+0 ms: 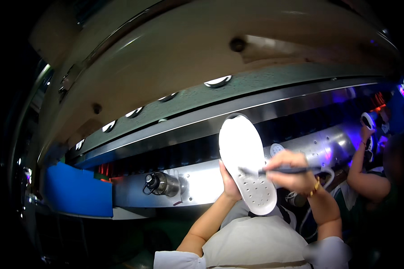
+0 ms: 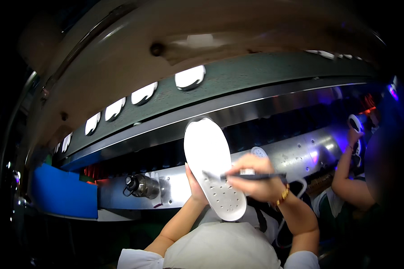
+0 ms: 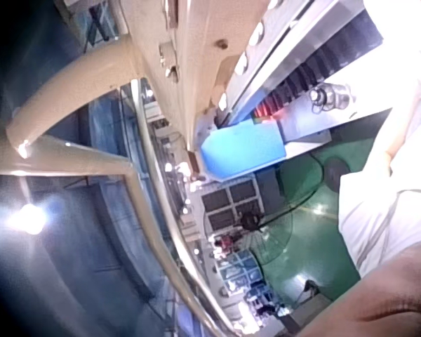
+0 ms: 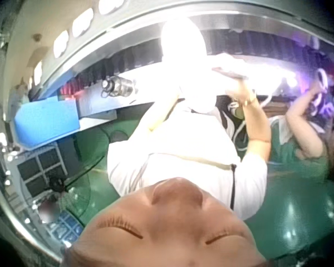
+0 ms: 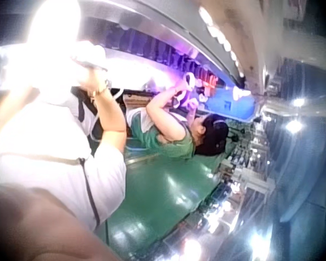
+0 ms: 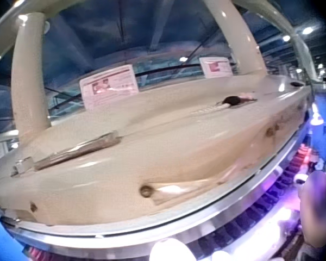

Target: The person repeatedly picks white shoe insoles from a conveyor belt and scrubs them with a brush, flipping them to clean both sides. The cleaned insoles are returned to the conveyor belt. Another worker is visible nearby performing a similar task.

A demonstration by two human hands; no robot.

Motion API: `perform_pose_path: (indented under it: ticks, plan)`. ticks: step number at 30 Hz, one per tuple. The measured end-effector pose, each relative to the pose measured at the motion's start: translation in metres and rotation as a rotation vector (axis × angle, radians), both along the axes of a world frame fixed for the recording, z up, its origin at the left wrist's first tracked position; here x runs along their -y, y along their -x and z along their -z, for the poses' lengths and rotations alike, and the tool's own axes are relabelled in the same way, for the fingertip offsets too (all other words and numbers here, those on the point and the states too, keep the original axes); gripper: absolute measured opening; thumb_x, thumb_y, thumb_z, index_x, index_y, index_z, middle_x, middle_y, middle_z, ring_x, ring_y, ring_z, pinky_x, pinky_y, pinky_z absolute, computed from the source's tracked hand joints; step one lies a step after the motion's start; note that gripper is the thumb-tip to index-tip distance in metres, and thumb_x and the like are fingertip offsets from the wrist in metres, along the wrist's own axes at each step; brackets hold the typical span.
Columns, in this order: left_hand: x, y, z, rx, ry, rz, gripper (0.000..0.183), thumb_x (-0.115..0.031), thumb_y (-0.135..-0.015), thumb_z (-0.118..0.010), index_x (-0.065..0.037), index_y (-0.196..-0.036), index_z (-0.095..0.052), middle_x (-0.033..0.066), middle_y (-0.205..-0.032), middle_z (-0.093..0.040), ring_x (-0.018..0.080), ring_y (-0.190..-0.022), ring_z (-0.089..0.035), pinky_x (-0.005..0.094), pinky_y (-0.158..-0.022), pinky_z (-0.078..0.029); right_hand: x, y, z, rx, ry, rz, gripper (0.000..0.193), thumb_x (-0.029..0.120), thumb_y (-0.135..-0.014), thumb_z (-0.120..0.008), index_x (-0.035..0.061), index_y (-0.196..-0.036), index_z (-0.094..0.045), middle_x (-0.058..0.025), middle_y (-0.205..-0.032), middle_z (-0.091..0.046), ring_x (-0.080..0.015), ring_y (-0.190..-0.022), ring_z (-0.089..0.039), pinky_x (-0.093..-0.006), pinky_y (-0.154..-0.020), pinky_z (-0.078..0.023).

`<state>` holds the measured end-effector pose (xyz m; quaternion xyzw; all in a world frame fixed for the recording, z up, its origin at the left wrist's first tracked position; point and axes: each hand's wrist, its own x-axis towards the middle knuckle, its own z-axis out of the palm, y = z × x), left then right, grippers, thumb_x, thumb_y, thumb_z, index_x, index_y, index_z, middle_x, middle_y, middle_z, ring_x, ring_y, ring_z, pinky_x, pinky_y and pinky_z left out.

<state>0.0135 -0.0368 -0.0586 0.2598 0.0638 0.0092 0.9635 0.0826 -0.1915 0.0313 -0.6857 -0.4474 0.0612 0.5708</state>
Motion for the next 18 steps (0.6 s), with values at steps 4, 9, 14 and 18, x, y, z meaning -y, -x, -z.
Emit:
perform_pose_path:
  ticks: [4,9,14,18]
  plan:
    - [0.020,-0.011,-0.018,0.033,0.020,0.113,0.076,-0.065,-0.078,-0.007,-0.011,-0.129,-0.024,0.0097,-0.123,-0.039,0.0241,-0.111,-0.041,0.0378,-0.092,-0.035,-0.012,-0.016,0.000,-0.011,-0.086,0.149,0.014,0.006,-0.063,-0.064,0.0013,-0.077,-0.063,-0.0088,-0.073,-0.061,-0.0134,-0.064,-0.056,-0.0239,-0.057,-0.045]
    - [0.018,-0.015,-0.028,-0.085,0.023,0.017,0.079,-0.068,-0.076,-0.010,-0.010,-0.130,-0.023,0.0117,-0.124,-0.038,0.0254,-0.111,-0.041,0.0376,-0.092,-0.035,0.003,0.002,-0.013,0.015,-0.079,-0.162,0.015,0.005,-0.063,-0.064,0.0029,-0.077,-0.064,-0.0087,-0.076,-0.062,-0.0157,-0.070,-0.058,-0.0261,-0.064,-0.046]
    - [0.015,-0.024,-0.006,0.373,0.394,0.256,0.079,-0.067,-0.077,-0.012,-0.009,-0.130,-0.021,0.0128,-0.127,-0.035,0.0274,-0.112,-0.040,0.0373,-0.094,-0.033,0.014,-0.011,-0.008,0.048,-0.050,0.004,0.015,0.005,-0.064,-0.066,0.0025,-0.079,-0.063,-0.0087,-0.081,-0.062,-0.0173,-0.072,-0.057,-0.0270,-0.067,-0.045]
    - [0.008,-0.027,-0.017,0.257,0.003,0.162,0.081,-0.068,-0.077,-0.012,-0.007,-0.130,-0.021,0.0124,-0.126,-0.036,0.0263,-0.112,-0.040,0.0374,-0.094,-0.033,0.018,0.004,-0.011,-0.014,-0.080,-0.362,0.019,0.003,-0.065,-0.066,0.0037,-0.083,-0.063,-0.0083,-0.084,-0.062,-0.0187,-0.078,-0.058,-0.0289,-0.073,-0.045]
